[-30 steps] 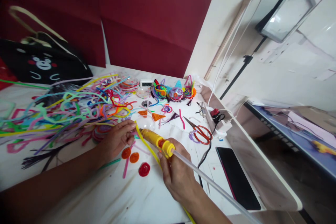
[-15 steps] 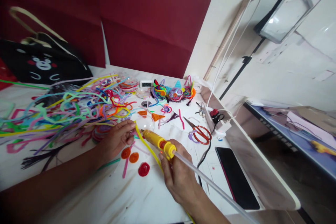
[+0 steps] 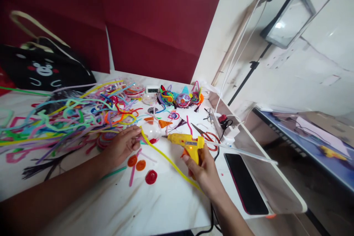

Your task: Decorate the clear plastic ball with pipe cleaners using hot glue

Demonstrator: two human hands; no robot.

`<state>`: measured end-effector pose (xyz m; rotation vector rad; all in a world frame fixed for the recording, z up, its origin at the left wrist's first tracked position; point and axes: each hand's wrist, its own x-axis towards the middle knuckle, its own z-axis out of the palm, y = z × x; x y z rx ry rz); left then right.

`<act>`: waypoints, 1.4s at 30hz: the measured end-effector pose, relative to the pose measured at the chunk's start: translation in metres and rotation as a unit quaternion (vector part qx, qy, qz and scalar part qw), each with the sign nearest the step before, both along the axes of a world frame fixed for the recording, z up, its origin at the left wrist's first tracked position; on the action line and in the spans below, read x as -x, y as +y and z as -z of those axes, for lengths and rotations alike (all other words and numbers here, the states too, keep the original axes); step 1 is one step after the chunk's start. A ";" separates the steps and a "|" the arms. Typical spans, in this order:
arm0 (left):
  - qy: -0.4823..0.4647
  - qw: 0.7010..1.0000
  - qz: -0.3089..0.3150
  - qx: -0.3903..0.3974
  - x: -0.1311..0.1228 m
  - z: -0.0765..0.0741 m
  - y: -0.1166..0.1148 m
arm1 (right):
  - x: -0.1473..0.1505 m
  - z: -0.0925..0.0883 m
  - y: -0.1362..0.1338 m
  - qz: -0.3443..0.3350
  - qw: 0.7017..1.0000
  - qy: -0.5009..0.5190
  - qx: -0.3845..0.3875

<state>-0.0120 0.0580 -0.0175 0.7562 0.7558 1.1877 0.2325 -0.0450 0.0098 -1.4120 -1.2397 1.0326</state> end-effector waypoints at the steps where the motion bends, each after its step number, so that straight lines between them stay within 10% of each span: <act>1: 0.000 1.000 0.000 -0.002 0.000 0.000 0.000 | -0.003 0.001 0.003 -0.007 1.000 0.004 0.015; 9: 0.001 1.000 0.002 -0.017 0.001 -0.003 -0.001 | -0.027 0.033 0.022 -0.053 0.989 -0.124 0.054; 15: 0.008 1.000 0.006 -0.028 0.001 -0.003 -0.001 | -0.036 0.015 0.020 0.017 0.891 -0.451 -0.048; 22: 0.036 0.997 -0.002 -0.072 -0.002 -0.007 -0.003 | 0.029 -0.027 0.011 -0.056 0.901 -0.398 -0.162; 42: 0.096 0.989 0.019 -0.108 -0.004 -0.005 -0.009 | 0.089 -0.024 0.023 0.005 0.886 -0.419 -0.199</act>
